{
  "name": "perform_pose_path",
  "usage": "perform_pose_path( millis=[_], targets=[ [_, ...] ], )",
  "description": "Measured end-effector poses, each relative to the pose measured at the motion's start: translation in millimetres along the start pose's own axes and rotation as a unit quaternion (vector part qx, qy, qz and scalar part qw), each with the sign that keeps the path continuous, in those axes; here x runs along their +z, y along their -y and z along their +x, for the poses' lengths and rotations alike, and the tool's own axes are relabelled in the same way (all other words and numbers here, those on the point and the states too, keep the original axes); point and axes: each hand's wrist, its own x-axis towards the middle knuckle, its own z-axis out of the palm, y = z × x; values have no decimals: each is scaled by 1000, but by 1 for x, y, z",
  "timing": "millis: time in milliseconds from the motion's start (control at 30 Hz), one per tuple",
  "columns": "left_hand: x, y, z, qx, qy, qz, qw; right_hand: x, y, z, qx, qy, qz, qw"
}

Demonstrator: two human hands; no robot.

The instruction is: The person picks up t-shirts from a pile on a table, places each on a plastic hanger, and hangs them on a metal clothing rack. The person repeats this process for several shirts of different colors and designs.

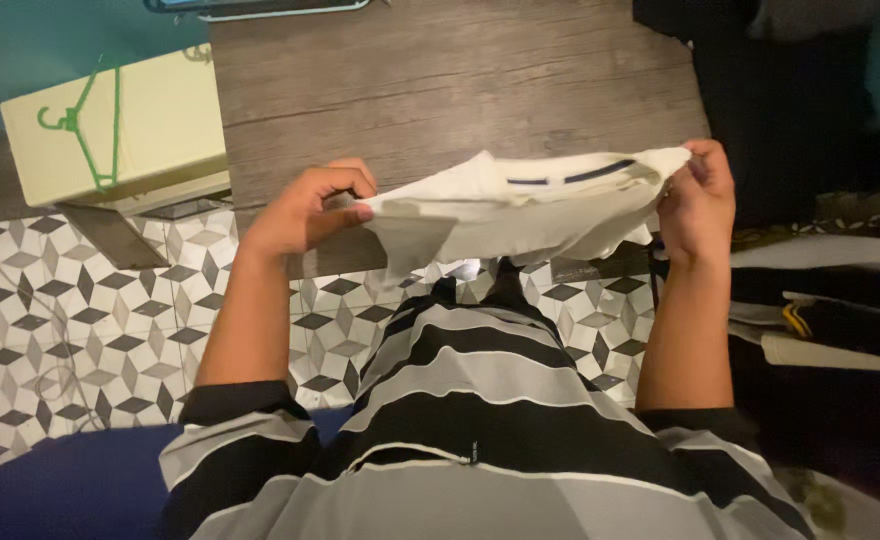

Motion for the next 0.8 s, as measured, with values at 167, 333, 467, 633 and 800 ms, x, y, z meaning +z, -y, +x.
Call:
perform_pose_path(
  millis=[167,333,467,633,800],
  targets=[
    [-16,2,-12,-160,4,-131,978,-22,9,0,-133,61,-436,888],
    [-40,-17,-31,-52,-46,-155,985,-50,3,2,-71,108,-439,889],
    [-39,-34,-36,-28,-115,-132,984,-57,-16,-9,-86,117,-432,890],
    [-32,-47,-39,-53,-195,88,975,-48,-28,-4,-108,51,-423,898],
    [-21,-42,-41,12,-360,269,893,-58,-12,-5,-88,124,-430,890]
  ],
)
